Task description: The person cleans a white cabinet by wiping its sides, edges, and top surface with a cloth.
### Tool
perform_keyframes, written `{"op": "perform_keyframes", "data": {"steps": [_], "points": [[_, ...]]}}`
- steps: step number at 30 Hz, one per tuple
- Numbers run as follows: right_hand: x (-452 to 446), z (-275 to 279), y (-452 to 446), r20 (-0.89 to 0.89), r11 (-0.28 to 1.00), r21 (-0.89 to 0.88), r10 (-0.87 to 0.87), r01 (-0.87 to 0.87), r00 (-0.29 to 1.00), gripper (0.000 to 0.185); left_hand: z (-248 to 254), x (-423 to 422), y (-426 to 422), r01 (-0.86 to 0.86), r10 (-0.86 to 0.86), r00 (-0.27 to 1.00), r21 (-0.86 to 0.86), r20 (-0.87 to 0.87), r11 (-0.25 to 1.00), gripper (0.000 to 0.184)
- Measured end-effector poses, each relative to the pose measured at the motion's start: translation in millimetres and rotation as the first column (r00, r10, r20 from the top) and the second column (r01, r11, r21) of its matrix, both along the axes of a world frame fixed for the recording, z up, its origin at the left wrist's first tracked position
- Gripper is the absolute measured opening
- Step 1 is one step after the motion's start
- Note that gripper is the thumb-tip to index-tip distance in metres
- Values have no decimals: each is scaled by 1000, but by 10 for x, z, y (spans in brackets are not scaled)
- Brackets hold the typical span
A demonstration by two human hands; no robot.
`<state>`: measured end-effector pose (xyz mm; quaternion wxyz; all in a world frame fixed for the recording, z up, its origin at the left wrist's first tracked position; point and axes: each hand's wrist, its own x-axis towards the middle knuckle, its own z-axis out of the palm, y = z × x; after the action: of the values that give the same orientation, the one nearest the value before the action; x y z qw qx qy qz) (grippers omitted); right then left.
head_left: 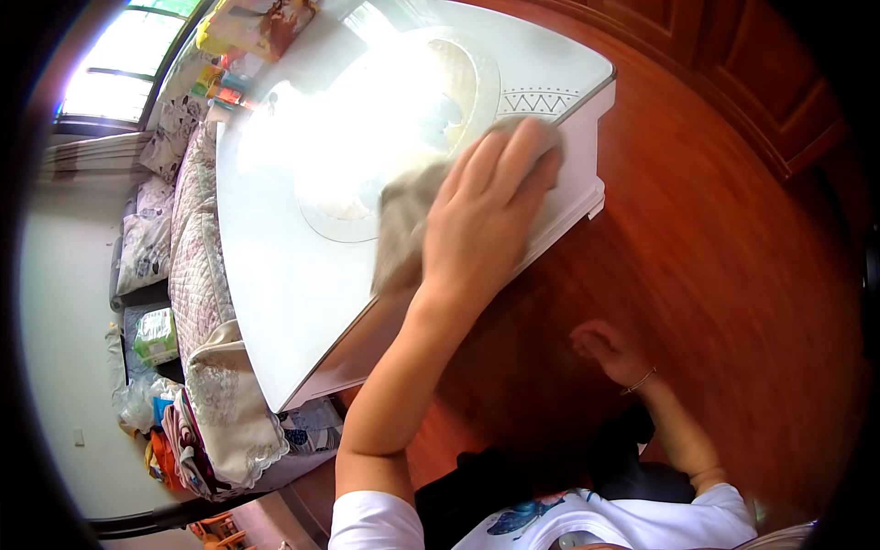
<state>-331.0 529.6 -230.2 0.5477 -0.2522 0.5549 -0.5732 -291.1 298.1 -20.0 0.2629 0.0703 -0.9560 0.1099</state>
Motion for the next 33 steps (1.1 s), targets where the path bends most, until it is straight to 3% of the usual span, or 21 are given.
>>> {"op": "perform_keyframes", "data": {"steps": [1,3,6,8,9,11,13,14,15,18,21,25,28,29,30,31,33], "points": [[2,-21,-6,29,1000,18,5,-5,1000,21,-74,192,-6,-1,1,1000,3,4,1000,23],[10,-45,0,78,998,52,34,-38,996,21,-296,679,-57,-92,66,992,-267,-104,959,23],[-50,7,60,82,997,73,-3,-3,997,20,-576,1600,-124,-141,183,980,-372,80,917,29],[-69,-9,138,146,998,57,20,-29,989,20,-876,2262,-169,-137,313,886,-453,342,881,33],[-89,-25,159,98,991,128,29,-42,995,20,-977,2593,-201,-146,328,871,-445,365,884,33],[-98,-9,156,53,977,210,29,-39,998,19,-1163,3129,-305,-305,298,833,-62,466,950,35],[-67,6,181,-35,969,246,43,-33,998,20,-1342,3465,-266,-290,274,843,-38,463,956,38],[-41,-1,170,-18,965,261,23,-17,1000,20,-1445,3606,-218,-333,340,796,-107,501,937,40],[-29,1,143,-16,962,274,11,-6,1000,20,-1470,3574,-203,-364,403,748,-181,527,914,41],[73,5,114,-65,960,272,87,-66,994,20,-1537,3309,-239,-363,347,808,-60,476,930,44],[178,-56,20,-53,971,218,113,-99,992,19,-1269,2417,-277,-215,270,937,-246,223,945,54],[225,-3,-117,-97,961,226,183,-158,978,20,-1463,1580,-260,-155,182,972,-181,147,971,54],[197,-57,-127,-111,947,253,231,-197,967,21,-1818,1166,-238,-85,74,988,75,135,994,60],[185,-91,-114,-134,946,258,238,-198,962,21,-1949,1024,-210,-58,9,991,366,134,929,62],[184,-129,-102,-137,944,272,232,-189,963,21,-2101,880,-196,-31,-52,992,626,114,779,65],[194,-172,-90,-155,956,259,185,-141,970,20,-2308,737,-225,-22,-60,992,637,107,770,65],[183,-221,-65,-174,962,258,141,-93,975,20,-2728,474,-273,1,-70,982,369,173,929,55]]}}
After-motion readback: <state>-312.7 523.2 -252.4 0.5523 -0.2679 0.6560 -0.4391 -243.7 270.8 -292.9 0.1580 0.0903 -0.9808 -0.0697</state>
